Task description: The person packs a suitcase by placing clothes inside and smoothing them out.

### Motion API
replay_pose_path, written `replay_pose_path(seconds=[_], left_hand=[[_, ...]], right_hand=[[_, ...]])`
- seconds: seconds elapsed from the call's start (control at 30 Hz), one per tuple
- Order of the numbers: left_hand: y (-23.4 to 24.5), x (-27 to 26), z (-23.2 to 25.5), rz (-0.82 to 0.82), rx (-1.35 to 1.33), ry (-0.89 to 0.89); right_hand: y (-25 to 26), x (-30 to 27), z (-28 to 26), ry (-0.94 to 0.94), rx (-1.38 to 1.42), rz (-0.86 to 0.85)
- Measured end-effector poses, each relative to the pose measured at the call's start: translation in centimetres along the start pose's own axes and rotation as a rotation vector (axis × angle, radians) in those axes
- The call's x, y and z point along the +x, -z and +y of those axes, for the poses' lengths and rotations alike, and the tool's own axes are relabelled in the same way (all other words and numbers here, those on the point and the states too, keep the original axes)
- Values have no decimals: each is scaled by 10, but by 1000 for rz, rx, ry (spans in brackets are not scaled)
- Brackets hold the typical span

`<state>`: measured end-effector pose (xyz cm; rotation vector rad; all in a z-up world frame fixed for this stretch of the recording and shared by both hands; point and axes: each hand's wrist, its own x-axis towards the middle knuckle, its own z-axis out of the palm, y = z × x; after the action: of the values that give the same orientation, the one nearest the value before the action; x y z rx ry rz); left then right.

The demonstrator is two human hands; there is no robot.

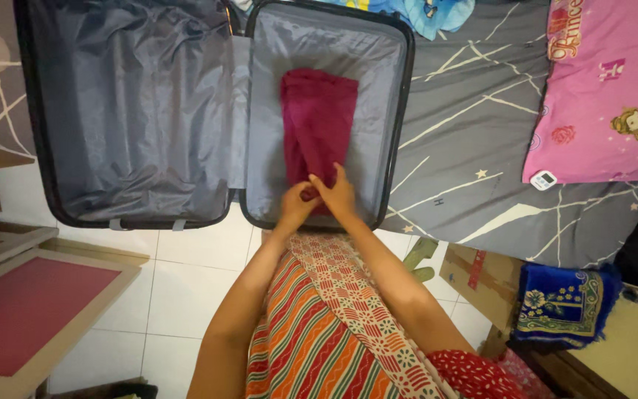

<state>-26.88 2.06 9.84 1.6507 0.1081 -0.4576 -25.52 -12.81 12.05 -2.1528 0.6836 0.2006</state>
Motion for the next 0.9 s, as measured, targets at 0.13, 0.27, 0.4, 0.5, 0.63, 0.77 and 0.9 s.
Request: replay_pose_path(seconds=[0.13,0.27,0.4,0.5,0.63,0.77,0.9], left_hand=[[-4,-6,-1,-88,-3,0],[3,-11,-5,379,334,16],[9,-12,-18,521,320,-52],[6,-10,-28,401,372,91],[1,-3,-34,415,329,113],[12,-10,-37,452,107,114],[22,-24,-29,438,249,128]], right_hand=[[-1,29,29,183,-101,-69],[5,52,41,142,-190,-112],[18,66,42,225,-75,-60],[28,67,34,273,1,-24],[36,64,28,268,-89,35],[35,61,29,244,-116,49],[25,48,25,264,-58,50]])
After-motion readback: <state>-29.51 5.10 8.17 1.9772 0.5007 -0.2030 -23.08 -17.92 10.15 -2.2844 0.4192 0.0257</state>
